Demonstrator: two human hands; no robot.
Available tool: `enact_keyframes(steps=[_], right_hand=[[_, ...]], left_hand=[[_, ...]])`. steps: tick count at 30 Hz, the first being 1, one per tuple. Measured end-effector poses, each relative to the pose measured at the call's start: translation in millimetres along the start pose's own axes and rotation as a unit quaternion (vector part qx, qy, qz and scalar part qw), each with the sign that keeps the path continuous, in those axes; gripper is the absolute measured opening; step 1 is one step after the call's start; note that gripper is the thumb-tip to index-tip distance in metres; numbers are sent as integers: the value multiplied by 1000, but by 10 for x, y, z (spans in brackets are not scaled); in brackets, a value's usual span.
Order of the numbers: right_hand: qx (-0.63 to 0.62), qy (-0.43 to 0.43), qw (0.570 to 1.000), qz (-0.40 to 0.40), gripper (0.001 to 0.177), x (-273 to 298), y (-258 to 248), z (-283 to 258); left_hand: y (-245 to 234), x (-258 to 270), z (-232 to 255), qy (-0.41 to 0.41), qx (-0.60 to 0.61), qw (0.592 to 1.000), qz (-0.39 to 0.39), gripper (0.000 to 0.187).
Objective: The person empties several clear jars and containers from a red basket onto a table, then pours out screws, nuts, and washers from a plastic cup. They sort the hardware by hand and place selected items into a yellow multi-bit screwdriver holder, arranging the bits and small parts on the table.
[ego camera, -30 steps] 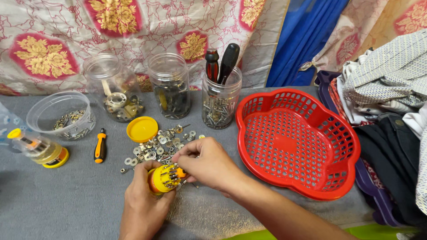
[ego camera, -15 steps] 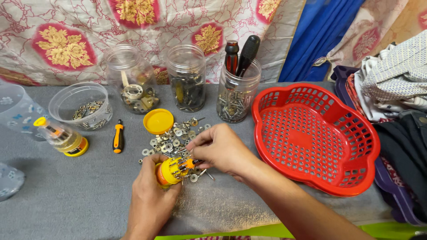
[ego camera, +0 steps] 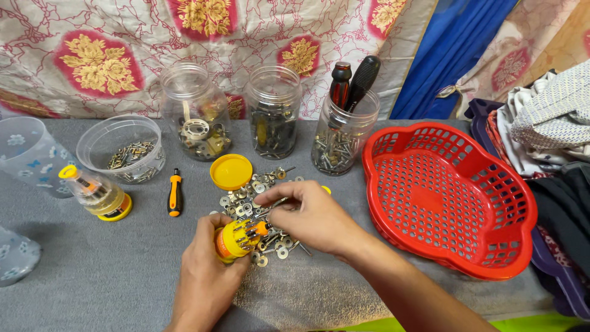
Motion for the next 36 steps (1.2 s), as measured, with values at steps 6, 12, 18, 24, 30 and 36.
enact_keyframes(steps=[6, 12, 18, 24, 30, 36], right_hand=[[87, -133, 986, -40, 28, 132, 55, -140], [87, -25, 994, -55, 27, 170, 12, -148], [-2, -10, 997, -80, 29, 176, 0, -140], [12, -7, 997, -79, 28, 176, -20, -94], [-26, -50, 990, -128, 29, 212, 45, -81], [-30, -28, 996, -85, 28, 188, 2, -16]], left_hand=[[21, -75, 6, 23, 60, 995, -72, 57], [13, -133, -58, -26, 98, 981, -163, 58], [55, -116, -69, -24, 222, 957, -184, 51], [67, -96, -124, -34, 232, 948, -214, 48], [51, -105, -71, -19, 225, 949, -222, 48], [7, -101, 27, -10, 183, 964, -193, 48]])
Point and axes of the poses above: each hand's wrist, its own x-axis away from the middle knuckle, its own y-axis out of the palm, z = x × y, the point moved 4 cm from there along -x, towards the middle knuckle, and after that the axes turned 4 degrees about y, right-handed, at the moved point
